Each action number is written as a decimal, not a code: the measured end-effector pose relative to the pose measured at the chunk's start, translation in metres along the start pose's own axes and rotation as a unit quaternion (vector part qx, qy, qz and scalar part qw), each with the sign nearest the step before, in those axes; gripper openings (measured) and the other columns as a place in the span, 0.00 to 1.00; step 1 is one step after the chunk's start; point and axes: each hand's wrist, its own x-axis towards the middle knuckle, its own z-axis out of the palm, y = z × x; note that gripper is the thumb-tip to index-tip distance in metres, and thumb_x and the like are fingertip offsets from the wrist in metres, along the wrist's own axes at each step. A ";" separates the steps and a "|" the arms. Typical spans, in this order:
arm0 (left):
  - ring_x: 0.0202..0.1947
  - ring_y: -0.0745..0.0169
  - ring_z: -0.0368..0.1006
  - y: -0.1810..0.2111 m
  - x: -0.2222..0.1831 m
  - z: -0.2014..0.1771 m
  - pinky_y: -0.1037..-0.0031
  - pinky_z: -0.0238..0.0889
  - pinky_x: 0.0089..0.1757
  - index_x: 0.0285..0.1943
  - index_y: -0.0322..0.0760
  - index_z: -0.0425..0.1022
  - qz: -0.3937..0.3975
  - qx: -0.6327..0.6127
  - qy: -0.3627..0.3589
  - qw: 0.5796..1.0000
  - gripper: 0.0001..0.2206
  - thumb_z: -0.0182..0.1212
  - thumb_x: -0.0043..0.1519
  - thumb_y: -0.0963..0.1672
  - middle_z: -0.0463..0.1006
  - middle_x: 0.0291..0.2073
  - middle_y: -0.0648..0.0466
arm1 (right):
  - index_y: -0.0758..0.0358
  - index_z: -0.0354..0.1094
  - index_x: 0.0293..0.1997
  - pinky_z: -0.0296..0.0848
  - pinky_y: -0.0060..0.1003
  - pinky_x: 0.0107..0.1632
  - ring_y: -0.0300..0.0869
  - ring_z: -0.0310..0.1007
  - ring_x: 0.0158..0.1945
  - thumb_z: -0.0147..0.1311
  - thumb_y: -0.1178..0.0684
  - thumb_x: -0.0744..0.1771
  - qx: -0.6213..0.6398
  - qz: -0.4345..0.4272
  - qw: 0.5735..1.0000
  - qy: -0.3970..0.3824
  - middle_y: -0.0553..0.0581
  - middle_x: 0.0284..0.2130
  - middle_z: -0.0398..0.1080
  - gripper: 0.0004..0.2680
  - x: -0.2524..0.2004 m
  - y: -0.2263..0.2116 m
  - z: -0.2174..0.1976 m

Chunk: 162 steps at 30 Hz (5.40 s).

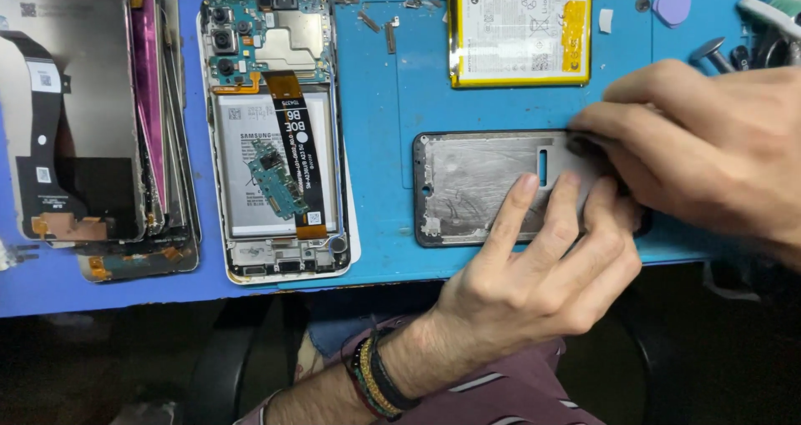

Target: The person disassembles a smartphone by removing the back cover, battery, and internal components. They use a prying tool to separate parts and a cloth to wipe the interior frame, leaving the phone partially disassembled on the workbench.

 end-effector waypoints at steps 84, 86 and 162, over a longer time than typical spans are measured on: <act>0.53 0.56 0.78 -0.005 -0.014 -0.005 0.68 0.74 0.61 0.59 0.31 0.85 -0.056 -0.114 0.034 0.991 0.11 0.67 0.71 0.41 0.78 0.55 0.51 | 0.60 0.75 0.51 0.69 0.38 0.26 0.42 0.72 0.23 0.60 0.58 0.65 0.016 -0.133 0.990 -0.048 0.51 0.39 0.71 0.10 0.097 -0.034 0.001; 0.55 0.56 0.78 -0.003 -0.013 -0.003 0.66 0.75 0.64 0.62 0.33 0.84 -0.061 -0.116 0.033 0.991 0.13 0.67 0.71 0.43 0.79 0.58 0.51 | 0.61 0.74 0.50 0.75 0.41 0.29 0.44 0.74 0.25 0.59 0.59 0.65 0.034 -0.132 0.987 -0.081 0.54 0.38 0.71 0.10 0.088 -0.027 -0.002; 0.62 0.67 0.75 0.020 -0.030 0.054 0.66 0.67 0.60 0.63 0.55 0.77 -0.008 0.063 0.042 0.997 0.13 0.67 0.72 0.51 0.80 0.58 0.66 | 0.56 0.70 0.45 0.75 0.39 0.22 0.39 0.75 0.19 0.54 0.51 0.63 0.056 -0.048 0.997 -0.031 0.46 0.38 0.71 0.09 0.018 0.025 0.001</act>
